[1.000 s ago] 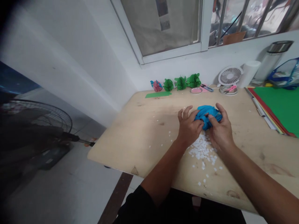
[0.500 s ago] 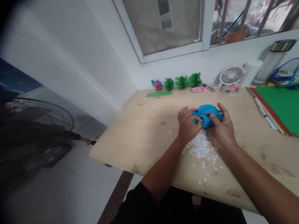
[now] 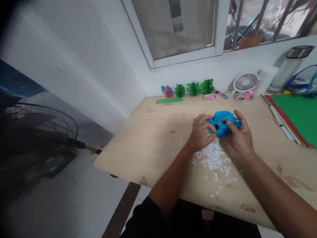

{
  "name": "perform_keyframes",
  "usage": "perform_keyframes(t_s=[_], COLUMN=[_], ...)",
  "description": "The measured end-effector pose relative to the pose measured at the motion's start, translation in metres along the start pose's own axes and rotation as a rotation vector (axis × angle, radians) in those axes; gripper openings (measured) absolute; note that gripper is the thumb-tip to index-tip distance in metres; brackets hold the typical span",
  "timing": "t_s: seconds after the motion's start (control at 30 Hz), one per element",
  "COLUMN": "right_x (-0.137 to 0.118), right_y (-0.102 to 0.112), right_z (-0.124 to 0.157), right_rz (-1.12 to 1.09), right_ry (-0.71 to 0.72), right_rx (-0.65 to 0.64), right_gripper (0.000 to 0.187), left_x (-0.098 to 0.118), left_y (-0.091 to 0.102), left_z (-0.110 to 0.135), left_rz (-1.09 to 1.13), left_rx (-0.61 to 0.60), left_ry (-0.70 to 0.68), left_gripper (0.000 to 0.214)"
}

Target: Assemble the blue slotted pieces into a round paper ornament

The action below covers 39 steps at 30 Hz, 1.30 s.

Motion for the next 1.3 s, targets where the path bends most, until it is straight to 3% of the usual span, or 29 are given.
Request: perform_keyframes(t_s=[0.23, 0.47, 0.8, 1.13, 1.3], right_x=[-0.004, -0.005, -0.004, -0.003, -0.002], right_y=[-0.001, -0.006, -0.008, -0.008, -0.010], right_z=[0.001, 0.010, 0.011, 0.011, 0.015], right_rz=[0.000, -0.008, 0.025, 0.042, 0.051], right_ry=[-0.035, -0.082, -0.094, -0.077, -0.071], right_rx=[-0.035, -0.100, -0.131, -0.132, -0.125], right_gripper=[0.070, 0.072, 0.071, 0.076, 0.080], left_x=[-0.001, -0.008, -0.013, -0.018, -0.015], left_y=[0.003, -0.005, -0.003, 0.002, 0.007], left_z=[-0.001, 0.003, 0.001, -0.005, -0.007], left_rz=[-0.066, -0.145, -0.133, 0.007, 0.064], left_rx=[0.016, 0.042, 0.017, 0.015, 0.114], left_ry=[0.026, 0.083, 0.132, 0.186, 0.203], left_gripper=[0.008, 0.032, 0.015, 0.014, 0.018])
Point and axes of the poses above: each hand's wrist, its own z-axis away from the middle knuckle, its own y-axis out of the back of the hand, x = y × z, the point moved 3 cm from there along -z, towards the middle knuckle, and after that the axes turned 10 degrees about x, right-handed, at the moved point
